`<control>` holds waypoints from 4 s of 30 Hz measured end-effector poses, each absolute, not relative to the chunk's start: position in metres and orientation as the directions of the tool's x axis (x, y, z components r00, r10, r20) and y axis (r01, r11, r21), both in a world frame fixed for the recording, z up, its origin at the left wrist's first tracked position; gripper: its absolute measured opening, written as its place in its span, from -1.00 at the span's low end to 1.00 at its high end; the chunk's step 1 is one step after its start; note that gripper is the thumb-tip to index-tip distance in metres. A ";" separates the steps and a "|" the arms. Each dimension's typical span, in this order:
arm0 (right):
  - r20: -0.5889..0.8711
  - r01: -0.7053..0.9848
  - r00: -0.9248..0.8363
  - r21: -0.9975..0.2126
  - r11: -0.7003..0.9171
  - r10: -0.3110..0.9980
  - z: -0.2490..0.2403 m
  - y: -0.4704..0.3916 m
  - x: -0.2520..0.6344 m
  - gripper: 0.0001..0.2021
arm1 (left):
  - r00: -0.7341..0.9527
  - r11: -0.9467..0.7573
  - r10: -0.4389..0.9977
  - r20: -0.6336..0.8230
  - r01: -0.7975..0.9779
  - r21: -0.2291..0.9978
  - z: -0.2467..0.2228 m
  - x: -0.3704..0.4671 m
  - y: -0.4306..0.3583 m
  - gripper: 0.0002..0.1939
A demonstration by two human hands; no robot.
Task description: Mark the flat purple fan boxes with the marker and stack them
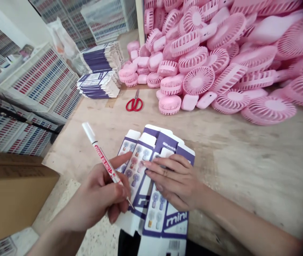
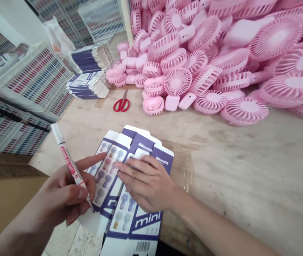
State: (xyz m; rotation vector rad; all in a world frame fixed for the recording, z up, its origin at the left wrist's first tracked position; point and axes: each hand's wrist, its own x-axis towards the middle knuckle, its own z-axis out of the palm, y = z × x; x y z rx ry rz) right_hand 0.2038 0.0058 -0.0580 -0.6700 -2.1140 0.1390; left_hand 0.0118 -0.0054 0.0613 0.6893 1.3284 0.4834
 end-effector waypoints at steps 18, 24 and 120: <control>0.663 0.333 -0.511 -0.434 0.837 0.547 -0.056 0.010 0.203 -0.74 | -0.304 0.080 0.943 0.137 0.606 0.791 0.014 0.015 0.002 -0.93; 0.666 0.347 -0.493 -0.439 0.829 0.560 -0.057 0.011 0.204 -0.76 | -0.373 0.128 0.922 0.107 0.552 0.824 0.017 0.013 0.005 -0.94; 0.706 0.313 -0.501 -0.392 0.865 0.501 -0.056 0.003 0.207 -0.78 | -0.475 0.174 0.875 0.094 0.488 0.855 0.013 0.015 -0.004 -0.97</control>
